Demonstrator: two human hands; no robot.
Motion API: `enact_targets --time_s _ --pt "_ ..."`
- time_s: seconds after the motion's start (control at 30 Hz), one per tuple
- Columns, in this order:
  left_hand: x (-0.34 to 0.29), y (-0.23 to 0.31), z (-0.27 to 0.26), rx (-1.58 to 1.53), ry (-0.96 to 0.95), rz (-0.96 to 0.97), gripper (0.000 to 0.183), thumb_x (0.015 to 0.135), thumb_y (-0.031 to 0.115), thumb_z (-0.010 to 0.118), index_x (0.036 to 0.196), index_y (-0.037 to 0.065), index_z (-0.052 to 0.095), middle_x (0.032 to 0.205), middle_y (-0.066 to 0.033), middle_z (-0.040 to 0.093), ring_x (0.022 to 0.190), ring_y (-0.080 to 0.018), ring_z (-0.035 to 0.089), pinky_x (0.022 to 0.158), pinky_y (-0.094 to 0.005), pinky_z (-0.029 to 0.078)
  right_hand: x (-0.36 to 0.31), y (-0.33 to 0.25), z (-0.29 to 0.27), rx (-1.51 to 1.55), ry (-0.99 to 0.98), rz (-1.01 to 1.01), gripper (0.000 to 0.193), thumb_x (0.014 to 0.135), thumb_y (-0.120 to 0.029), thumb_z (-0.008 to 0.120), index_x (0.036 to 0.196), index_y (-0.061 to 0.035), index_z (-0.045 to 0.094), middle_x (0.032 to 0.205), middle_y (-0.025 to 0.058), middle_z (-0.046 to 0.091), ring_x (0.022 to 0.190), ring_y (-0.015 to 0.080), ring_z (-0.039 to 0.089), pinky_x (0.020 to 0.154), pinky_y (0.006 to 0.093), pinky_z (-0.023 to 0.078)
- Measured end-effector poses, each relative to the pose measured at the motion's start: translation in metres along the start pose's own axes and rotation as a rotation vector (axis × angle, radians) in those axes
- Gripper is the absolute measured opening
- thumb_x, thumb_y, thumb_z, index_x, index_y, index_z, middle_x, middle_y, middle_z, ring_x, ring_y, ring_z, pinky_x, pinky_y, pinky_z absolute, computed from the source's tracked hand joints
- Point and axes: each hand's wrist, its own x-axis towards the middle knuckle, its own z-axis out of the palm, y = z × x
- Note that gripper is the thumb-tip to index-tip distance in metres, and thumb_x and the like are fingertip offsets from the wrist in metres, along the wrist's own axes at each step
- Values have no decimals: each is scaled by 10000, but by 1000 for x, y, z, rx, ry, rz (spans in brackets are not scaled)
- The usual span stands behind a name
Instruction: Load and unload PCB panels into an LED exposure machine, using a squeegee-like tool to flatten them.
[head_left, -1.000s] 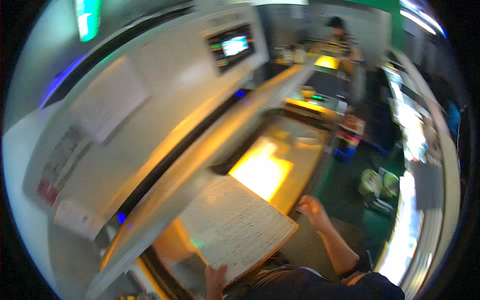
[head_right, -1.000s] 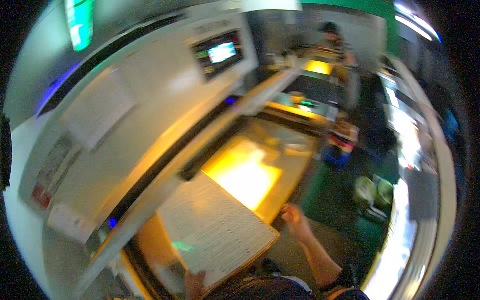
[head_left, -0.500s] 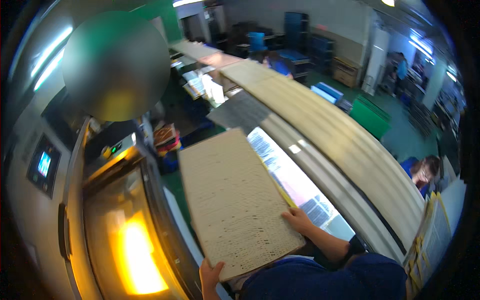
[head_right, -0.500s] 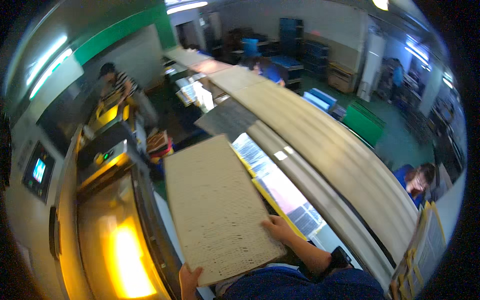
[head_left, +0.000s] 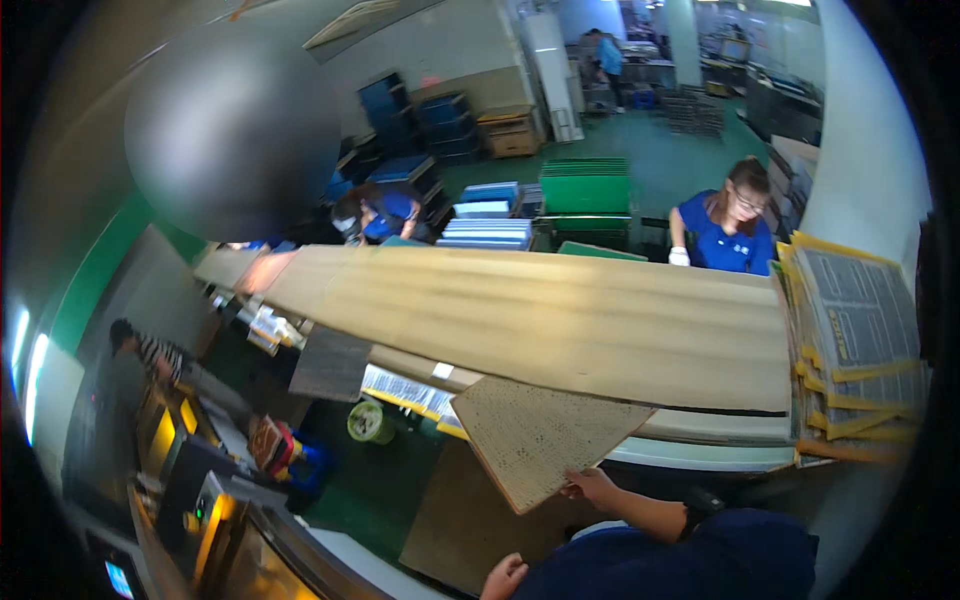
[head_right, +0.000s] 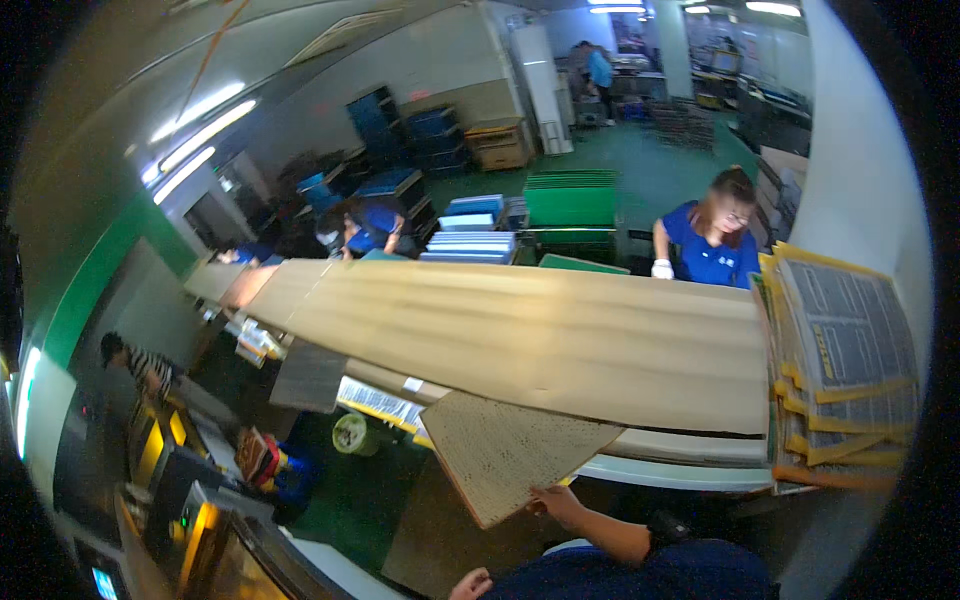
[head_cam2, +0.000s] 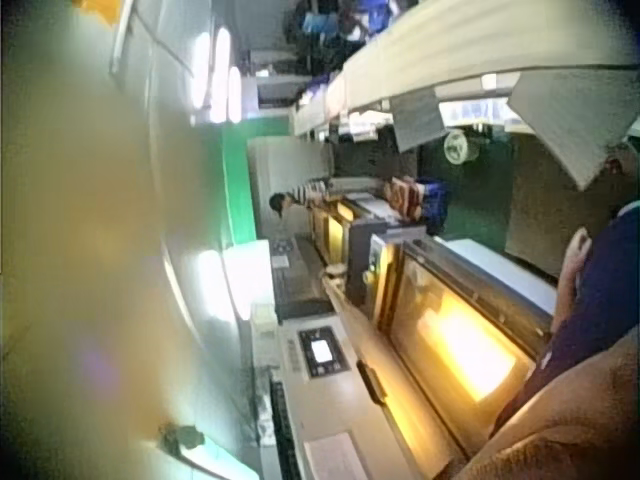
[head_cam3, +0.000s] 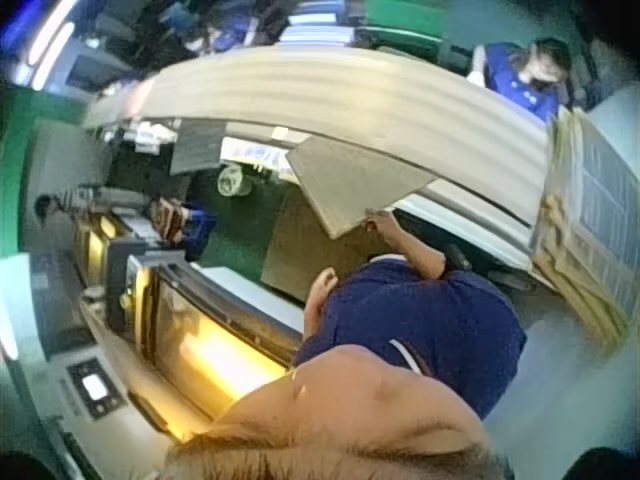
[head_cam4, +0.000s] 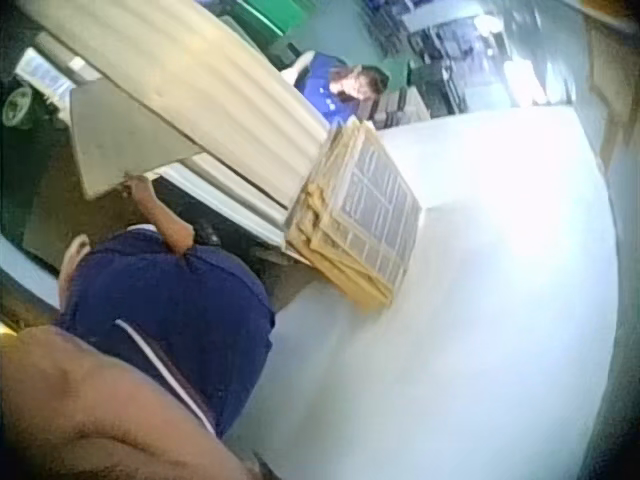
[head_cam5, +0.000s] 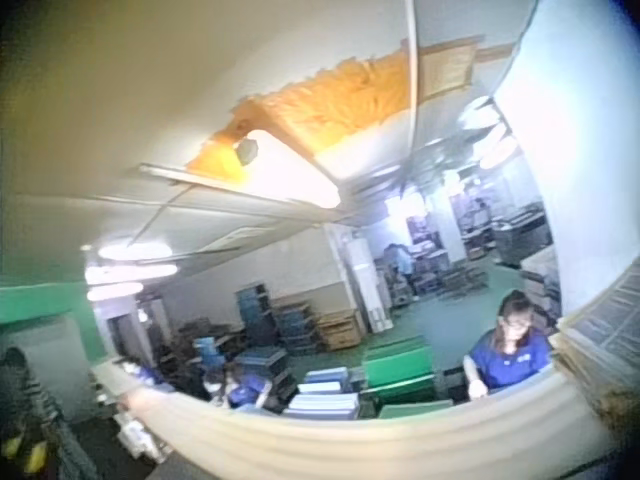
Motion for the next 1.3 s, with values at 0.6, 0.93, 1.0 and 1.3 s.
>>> enact_targets --time_s 0.6,0.93,1.0,1.3 --pt "-9 48 7 -595 99 453 621 931 320 600 1458 103 355 1427 -158 452 1179 -298 553 1015 -490 453 -22 -53 35 -537 -480 -171 376 977 -390 544 981 -45 693 782 20 658 779 105 604 759 280 482" --pt "-11 29 -47 -1323 451 77 339 989 335 484 1249 151 601 850 -7 654 667 -176 562 563 -334 444 -73 -102 30 -239 -428 -402 366 883 -254 717 1183 -69 618 1024 52 664 847 106 602 760 263 478" --pt "-17 15 -42 -1324 470 13 304 999 351 449 1152 157 626 767 6 598 606 -167 506 531 -326 408 -87 -99 20 -236 -388 -504 457 862 -240 738 1253 -81 563 1053 65 654 849 115 605 759 267 479" --pt "-31 -5 -14 -1371 442 -103 343 1014 369 390 938 140 634 704 -2 568 533 -177 444 498 -359 379 -150 -100 -35 46 -130 -857 981 761 -798 530 1310 13 482 1137 156 595 1078 247 569 907 354 415"
